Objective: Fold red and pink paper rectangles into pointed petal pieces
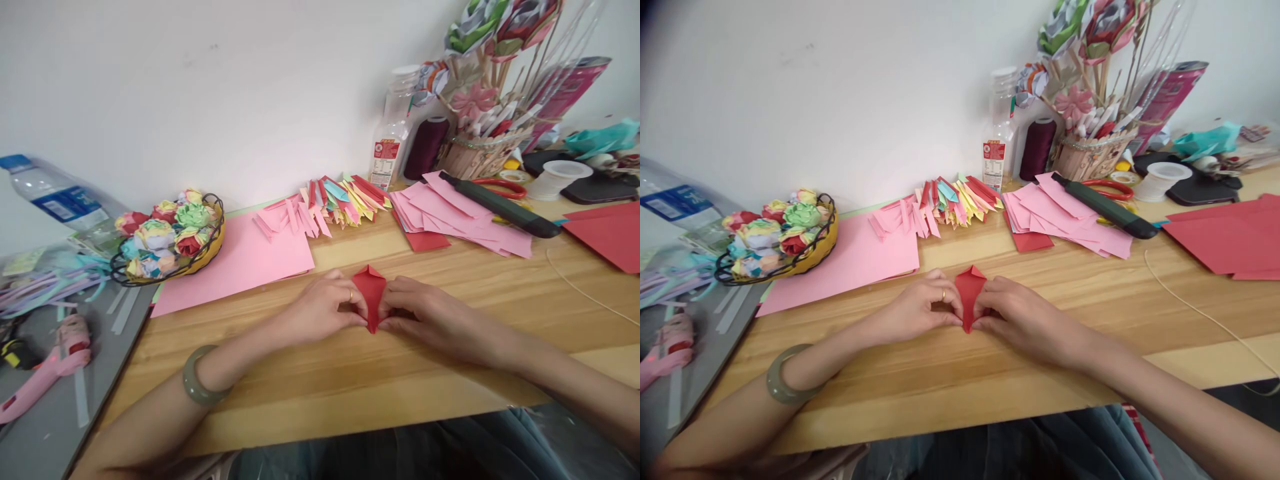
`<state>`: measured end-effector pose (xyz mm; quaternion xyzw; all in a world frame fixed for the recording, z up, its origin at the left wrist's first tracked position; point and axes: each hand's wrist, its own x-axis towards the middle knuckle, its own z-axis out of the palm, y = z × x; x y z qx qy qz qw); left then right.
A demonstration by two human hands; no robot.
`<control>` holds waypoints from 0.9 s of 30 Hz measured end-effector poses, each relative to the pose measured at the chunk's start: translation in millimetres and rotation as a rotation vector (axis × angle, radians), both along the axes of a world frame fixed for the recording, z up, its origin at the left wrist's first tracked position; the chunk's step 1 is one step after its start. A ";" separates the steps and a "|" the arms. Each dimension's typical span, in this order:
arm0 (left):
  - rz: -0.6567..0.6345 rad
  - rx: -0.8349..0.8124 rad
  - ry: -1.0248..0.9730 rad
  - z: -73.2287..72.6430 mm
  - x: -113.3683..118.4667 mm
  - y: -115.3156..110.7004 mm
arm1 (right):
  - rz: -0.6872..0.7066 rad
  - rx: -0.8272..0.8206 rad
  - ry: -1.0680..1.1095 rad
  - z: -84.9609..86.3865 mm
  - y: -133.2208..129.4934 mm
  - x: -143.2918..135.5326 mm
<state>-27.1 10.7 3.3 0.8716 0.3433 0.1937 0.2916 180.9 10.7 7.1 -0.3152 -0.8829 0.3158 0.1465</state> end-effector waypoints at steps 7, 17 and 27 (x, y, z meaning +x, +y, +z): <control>0.044 0.026 0.060 0.7 3.9 -1.6 | -0.015 0.050 -0.037 -0.2 -0.8 -2.5; 0.075 0.049 0.130 2.5 8.8 -4.8 | -0.024 0.087 -0.082 0.2 0.3 -4.5; 0.124 0.064 0.145 -1.9 10.7 -4.6 | -0.044 0.088 -0.139 -0.9 1.9 -6.8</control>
